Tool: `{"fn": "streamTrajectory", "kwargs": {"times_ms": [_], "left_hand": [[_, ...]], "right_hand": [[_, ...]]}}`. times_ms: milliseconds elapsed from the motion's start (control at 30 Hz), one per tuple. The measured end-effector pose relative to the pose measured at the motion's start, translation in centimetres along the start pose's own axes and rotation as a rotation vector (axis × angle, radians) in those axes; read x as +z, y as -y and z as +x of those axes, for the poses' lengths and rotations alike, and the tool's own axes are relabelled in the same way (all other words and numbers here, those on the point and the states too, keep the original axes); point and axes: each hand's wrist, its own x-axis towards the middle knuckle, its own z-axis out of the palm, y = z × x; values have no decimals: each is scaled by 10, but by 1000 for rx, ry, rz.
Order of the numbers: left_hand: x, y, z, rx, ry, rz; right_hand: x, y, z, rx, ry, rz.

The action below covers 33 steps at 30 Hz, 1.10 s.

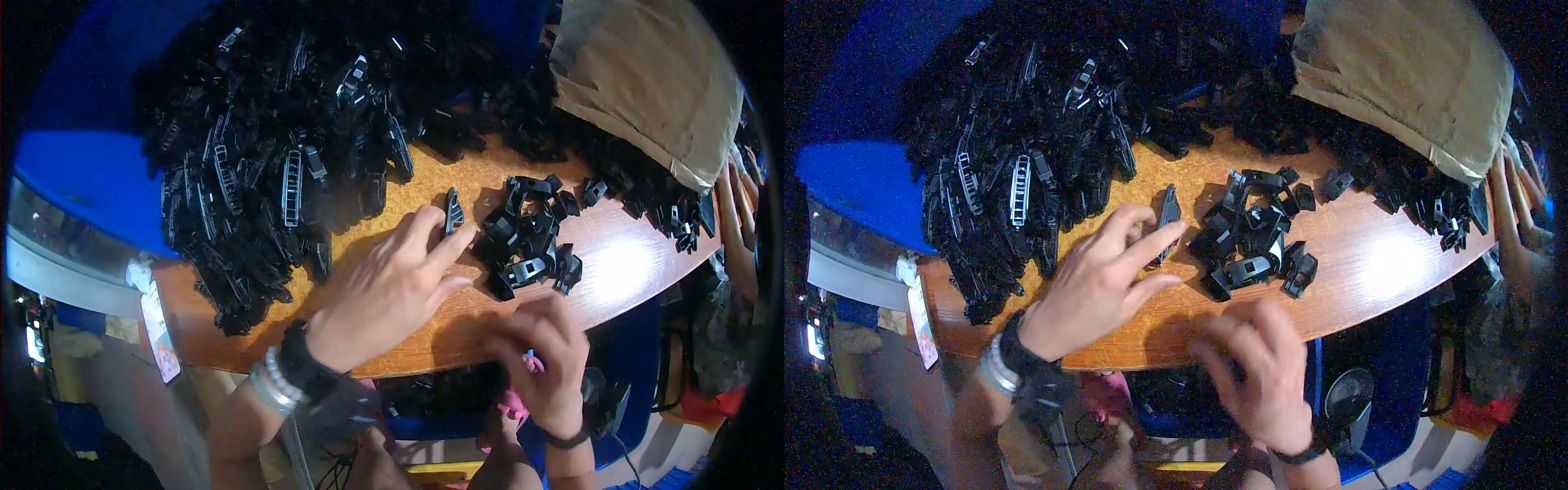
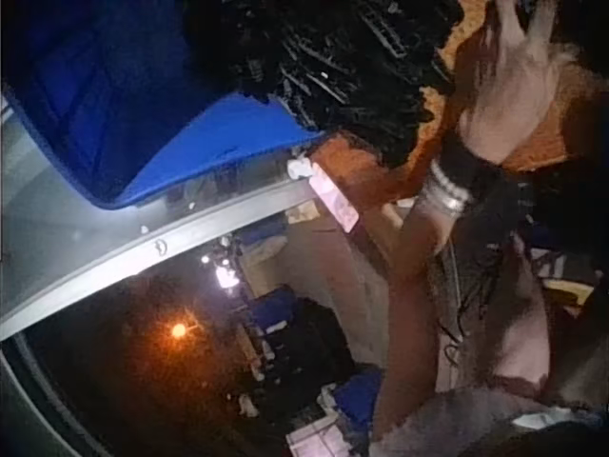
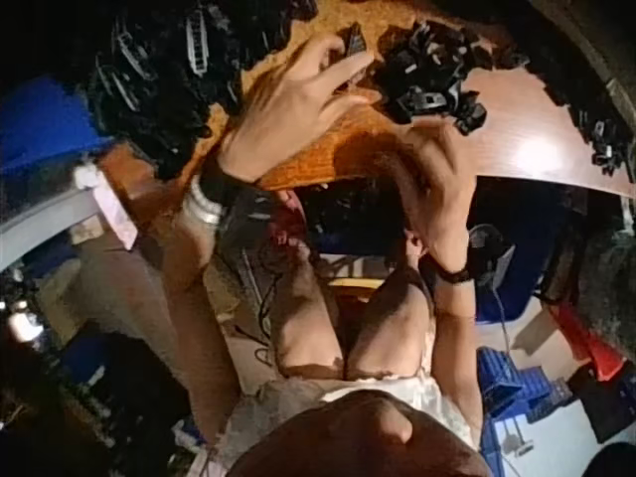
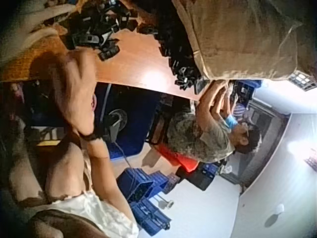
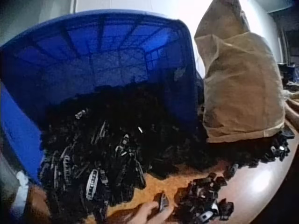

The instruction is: Assembling small black plastic components at a work table.

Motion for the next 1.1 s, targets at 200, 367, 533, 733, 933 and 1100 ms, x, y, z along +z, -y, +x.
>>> {"fn": "streamTrajectory", "kwargs": {"times_ms": [200, 367, 533, 733, 933, 1100], "left_hand": [[3, -5, -19, 49, -43, 82], [-1, -17, -57, 188, -37, 338], [4, -29, -81, 330, -136, 545], [-4, -40, -86, -51, -254, 163], [-8, -17, -80, -197, -178, -94], [-7, -17, -77, -167, -174, -172]], "right_hand": [[24, -18, 29, -74, -40, -430], [13, -10, 20, -181, -115, -399], [8, 10, -1, 173, -171, 133], [10, 12, 4, 250, 158, 345], [6, -7, -1, 158, 233, 175], [14, -2, 11, 36, 229, 153]]}}
